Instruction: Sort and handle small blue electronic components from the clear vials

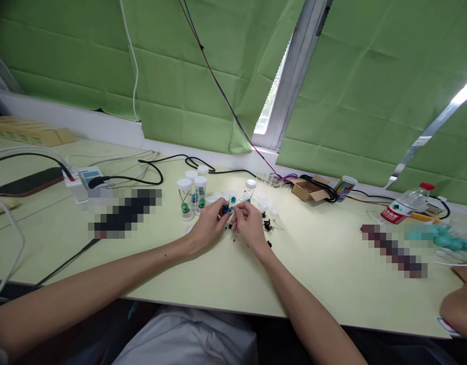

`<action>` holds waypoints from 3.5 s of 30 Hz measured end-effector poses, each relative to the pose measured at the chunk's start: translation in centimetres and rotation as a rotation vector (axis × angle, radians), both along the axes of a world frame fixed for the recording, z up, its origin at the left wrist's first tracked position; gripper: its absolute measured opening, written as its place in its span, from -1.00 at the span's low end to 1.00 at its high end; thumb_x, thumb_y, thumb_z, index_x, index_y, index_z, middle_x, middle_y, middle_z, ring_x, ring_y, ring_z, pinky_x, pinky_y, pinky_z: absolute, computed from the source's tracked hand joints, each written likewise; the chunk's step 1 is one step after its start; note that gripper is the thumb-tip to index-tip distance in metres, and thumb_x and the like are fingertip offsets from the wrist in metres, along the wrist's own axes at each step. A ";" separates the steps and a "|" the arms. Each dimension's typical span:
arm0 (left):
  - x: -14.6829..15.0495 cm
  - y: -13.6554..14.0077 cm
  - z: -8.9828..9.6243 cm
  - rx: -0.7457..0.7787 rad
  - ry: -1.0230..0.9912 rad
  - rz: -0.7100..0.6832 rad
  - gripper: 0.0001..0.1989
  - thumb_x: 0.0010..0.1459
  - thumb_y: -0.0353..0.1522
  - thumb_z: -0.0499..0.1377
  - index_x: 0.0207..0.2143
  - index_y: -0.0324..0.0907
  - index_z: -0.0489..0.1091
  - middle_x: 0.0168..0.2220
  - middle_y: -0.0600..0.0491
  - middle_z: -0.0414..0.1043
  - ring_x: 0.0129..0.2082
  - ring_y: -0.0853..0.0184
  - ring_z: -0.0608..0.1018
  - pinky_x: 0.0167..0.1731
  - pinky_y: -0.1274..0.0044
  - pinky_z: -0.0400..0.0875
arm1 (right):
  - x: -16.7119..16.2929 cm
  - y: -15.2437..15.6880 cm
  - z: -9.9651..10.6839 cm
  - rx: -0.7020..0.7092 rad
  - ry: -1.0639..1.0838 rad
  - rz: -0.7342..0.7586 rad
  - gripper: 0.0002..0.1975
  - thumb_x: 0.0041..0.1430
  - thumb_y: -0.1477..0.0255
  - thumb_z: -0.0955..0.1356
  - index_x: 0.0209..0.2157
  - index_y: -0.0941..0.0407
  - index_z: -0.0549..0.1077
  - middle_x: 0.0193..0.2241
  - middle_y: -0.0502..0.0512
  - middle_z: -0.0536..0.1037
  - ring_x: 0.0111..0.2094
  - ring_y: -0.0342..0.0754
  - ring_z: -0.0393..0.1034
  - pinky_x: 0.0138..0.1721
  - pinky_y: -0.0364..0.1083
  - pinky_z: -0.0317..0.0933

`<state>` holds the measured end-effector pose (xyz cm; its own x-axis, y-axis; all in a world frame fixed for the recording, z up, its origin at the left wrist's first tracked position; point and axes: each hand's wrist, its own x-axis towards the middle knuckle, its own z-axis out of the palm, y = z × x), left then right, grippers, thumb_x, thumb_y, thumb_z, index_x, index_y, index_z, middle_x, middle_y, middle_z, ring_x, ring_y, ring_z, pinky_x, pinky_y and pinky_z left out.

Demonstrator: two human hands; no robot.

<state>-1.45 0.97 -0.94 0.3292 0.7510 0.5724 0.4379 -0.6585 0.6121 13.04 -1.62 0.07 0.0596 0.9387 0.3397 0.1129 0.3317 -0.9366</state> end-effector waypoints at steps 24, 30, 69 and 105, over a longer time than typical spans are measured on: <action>0.1 -0.4 0.4 -0.108 -0.089 -0.065 -0.94 0.21 -0.42 0.06 -0.24 -0.12 0.26 -0.50 0.15 0.39 -0.51 0.39 0.41 -0.44 0.55 0.25 | -0.3 -0.2 -0.1 0.033 -0.014 0.048 -0.71 0.20 0.17 0.36 -0.39 0.11 0.38 -0.63 -0.06 0.42 -0.68 -0.17 0.29 -0.67 -0.19 0.18; 0.2 -0.6 0.7 -0.175 -0.172 -0.110 -0.97 0.19 -0.40 0.07 -0.28 -0.12 0.25 -0.57 0.19 0.39 -0.58 0.42 0.44 -0.51 0.58 0.28 | -0.4 -0.2 0.0 0.049 0.008 0.080 -0.73 0.19 0.17 0.38 -0.39 0.09 0.38 -0.64 -0.07 0.42 -0.68 -0.16 0.30 -0.66 -0.17 0.20; 0.3 -0.2 0.3 -0.413 -0.277 -0.308 -0.97 0.13 -0.44 0.04 -0.36 -0.15 0.21 -0.64 0.16 0.40 -0.71 0.40 0.47 -0.71 0.60 0.34 | -0.4 -0.4 -0.2 0.014 -0.087 0.151 -0.64 0.24 0.11 0.33 -0.43 0.12 0.43 -0.65 -0.03 0.43 -0.67 -0.10 0.36 -0.64 -0.12 0.24; 0.3 -0.2 0.5 -0.499 -0.395 -0.258 -0.89 0.08 -0.39 0.13 -0.29 -0.15 0.25 -0.66 0.19 0.39 -0.78 0.41 0.42 -0.81 0.64 0.22 | -0.5 0.0 0.1 -0.152 0.288 0.397 -0.63 0.11 0.10 0.43 -0.38 0.16 0.52 -0.54 0.00 0.47 -0.59 -0.17 0.34 -0.53 -0.14 0.25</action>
